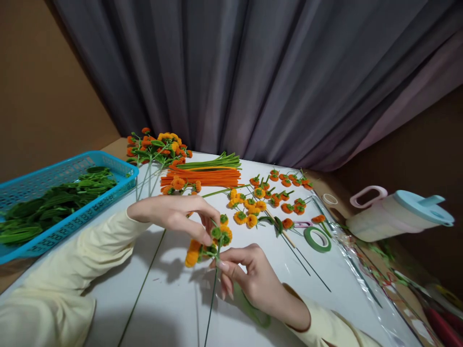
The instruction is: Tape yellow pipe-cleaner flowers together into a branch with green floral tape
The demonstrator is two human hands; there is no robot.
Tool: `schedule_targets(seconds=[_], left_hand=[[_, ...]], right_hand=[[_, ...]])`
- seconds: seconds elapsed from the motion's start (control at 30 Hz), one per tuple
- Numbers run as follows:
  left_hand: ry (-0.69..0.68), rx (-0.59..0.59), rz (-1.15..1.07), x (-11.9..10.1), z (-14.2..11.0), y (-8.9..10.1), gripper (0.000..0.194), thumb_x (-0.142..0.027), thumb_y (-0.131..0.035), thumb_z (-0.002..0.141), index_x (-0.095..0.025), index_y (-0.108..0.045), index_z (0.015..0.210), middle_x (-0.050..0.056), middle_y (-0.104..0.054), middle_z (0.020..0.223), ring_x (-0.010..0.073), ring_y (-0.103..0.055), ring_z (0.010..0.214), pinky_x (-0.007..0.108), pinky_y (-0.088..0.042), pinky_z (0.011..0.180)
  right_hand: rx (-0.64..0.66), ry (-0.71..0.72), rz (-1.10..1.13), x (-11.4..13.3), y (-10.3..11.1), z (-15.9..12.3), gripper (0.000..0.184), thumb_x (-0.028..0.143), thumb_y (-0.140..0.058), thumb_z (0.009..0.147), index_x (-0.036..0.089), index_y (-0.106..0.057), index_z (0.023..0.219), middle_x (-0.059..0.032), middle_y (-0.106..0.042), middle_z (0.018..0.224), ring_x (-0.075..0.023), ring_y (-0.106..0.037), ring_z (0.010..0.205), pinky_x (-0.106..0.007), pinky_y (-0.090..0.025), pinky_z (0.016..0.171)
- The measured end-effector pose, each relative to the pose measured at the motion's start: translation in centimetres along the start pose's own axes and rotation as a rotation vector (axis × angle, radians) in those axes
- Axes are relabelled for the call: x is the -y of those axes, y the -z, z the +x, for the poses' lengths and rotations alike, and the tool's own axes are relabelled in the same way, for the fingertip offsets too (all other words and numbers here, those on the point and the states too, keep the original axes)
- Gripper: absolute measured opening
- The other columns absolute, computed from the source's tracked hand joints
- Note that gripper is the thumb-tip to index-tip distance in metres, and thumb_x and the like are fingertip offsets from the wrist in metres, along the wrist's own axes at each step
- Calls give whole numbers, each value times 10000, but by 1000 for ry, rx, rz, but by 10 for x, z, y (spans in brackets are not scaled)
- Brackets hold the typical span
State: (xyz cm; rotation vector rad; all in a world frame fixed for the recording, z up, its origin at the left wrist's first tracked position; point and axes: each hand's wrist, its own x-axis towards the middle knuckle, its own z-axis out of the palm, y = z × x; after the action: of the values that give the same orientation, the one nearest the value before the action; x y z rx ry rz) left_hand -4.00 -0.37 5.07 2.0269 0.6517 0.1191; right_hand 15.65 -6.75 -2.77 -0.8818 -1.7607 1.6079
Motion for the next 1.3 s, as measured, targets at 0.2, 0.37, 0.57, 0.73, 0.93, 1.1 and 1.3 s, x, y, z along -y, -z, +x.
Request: schedule_targets(seconds=[0.2, 0.37, 0.57, 0.73, 0.93, 1.1, 1.3], left_hand=[[132, 12, -130, 8, 5, -6, 246, -360, -686, 737, -166, -589, 853, 10, -666, 726, 130, -602, 652, 205, -461, 605], [144, 59, -453, 31, -1, 12, 185, -368, -486, 904, -205, -496, 991, 7, -672, 753, 115, -626, 624, 231, -472, 641], [9, -28, 42, 51, -2, 10, 500, -334, -732, 706, -200, -532, 1145, 68, -571, 1167, 193, -518, 1079, 264, -408, 914], [-259, 58, 107, 32, 12, -6, 425, -334, -723, 718, -192, -579, 1092, 82, -578, 1140, 211, -508, 1080, 302, -382, 958], [-144, -63, 46, 22, 19, -18, 163, -295, -651, 794, -135, -673, 812, 25, -622, 775, 137, -555, 729, 210, -432, 685], [-47, -25, 7, 28, 18, -20, 235, -357, -650, 789, -128, -698, 805, 14, -636, 687, 121, -549, 641, 184, -412, 601], [35, -15, -15, 29, 17, -20, 304, -407, -626, 795, -115, -709, 810, -1, -604, 588, 89, -481, 530, 160, -374, 501]], right_hand=[[23, 39, -99, 3, 6, 4, 464, 460, -503, 878, 166, -512, 520, 15, -500, 411, -115, -510, 413, -217, -408, 486], [149, 0, 175, -9, 12, 9, 419, 469, -601, 824, 154, -558, 551, 19, -513, 466, -122, -552, 482, -230, -465, 544], [251, -47, 409, -25, 14, 14, 364, 444, -661, 781, 129, -616, 605, 13, -543, 501, -134, -593, 517, -239, -472, 548], [296, -28, 392, -42, 15, 20, 370, 480, -673, 755, 129, -639, 643, -2, -612, 566, -147, -611, 572, -264, -502, 630], [289, -50, 348, -44, 11, 22, 402, 501, -626, 792, 103, -658, 749, -10, -595, 558, -133, -574, 529, -290, -503, 620], [274, -29, 356, -38, 9, 22, 415, 511, -624, 799, 96, -611, 819, 5, -555, 542, -130, -558, 530, -288, -484, 612], [243, -57, 255, -37, 12, 15, 382, 488, -549, 859, 132, -561, 722, -15, -568, 596, -132, -567, 596, -266, -466, 653]])
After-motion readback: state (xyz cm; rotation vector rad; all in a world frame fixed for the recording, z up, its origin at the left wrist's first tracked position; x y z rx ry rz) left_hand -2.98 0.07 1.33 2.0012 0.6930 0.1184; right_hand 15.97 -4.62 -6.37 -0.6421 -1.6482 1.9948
